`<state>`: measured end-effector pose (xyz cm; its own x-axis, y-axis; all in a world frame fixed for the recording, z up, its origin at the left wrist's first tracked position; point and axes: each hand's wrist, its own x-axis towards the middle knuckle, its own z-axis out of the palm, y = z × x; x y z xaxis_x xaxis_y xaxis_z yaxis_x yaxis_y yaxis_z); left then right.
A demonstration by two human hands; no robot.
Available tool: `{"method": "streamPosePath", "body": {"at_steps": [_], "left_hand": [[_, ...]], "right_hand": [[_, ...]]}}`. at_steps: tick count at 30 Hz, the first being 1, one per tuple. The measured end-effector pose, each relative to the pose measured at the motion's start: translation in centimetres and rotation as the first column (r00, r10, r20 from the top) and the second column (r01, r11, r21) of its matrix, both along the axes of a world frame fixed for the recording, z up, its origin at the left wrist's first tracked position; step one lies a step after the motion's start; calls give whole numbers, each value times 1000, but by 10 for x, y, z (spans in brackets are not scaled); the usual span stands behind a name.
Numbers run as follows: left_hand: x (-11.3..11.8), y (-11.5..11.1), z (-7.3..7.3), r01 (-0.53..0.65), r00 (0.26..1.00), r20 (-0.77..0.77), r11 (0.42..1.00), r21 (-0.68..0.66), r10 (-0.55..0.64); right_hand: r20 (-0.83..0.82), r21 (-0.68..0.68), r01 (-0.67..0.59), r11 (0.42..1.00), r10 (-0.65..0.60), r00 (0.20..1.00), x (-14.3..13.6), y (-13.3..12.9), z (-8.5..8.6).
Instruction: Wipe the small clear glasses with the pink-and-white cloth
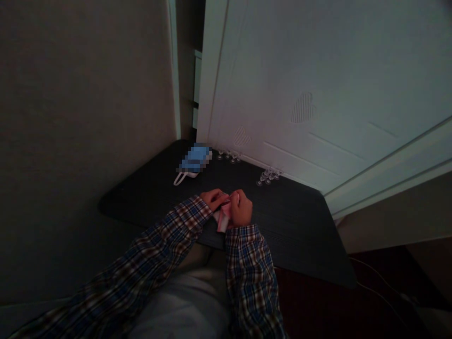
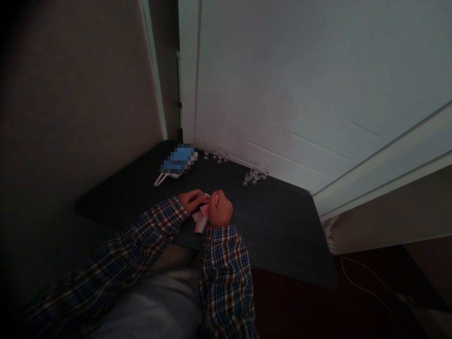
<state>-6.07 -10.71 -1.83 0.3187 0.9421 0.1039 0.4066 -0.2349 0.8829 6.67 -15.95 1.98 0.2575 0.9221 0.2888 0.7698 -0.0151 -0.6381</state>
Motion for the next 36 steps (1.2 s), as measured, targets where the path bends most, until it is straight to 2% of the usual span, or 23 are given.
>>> {"method": "streamPosePath", "body": {"at_steps": [8,15,36], "left_hand": [[-1,-1,3,20,999,-50,1000,-10,-21],[-1,0,0,21,1000,-15,1000,14,-21],[-1,-4,12,29,1000,-11,999,-34,-30]], "right_hand": [[-37,-21,-27,999,26,999,1,0,0],[-30,-33,-18,999,17,999,0,0,2],[-7,-47,-23,999,23,1000,1,1,1]]}}
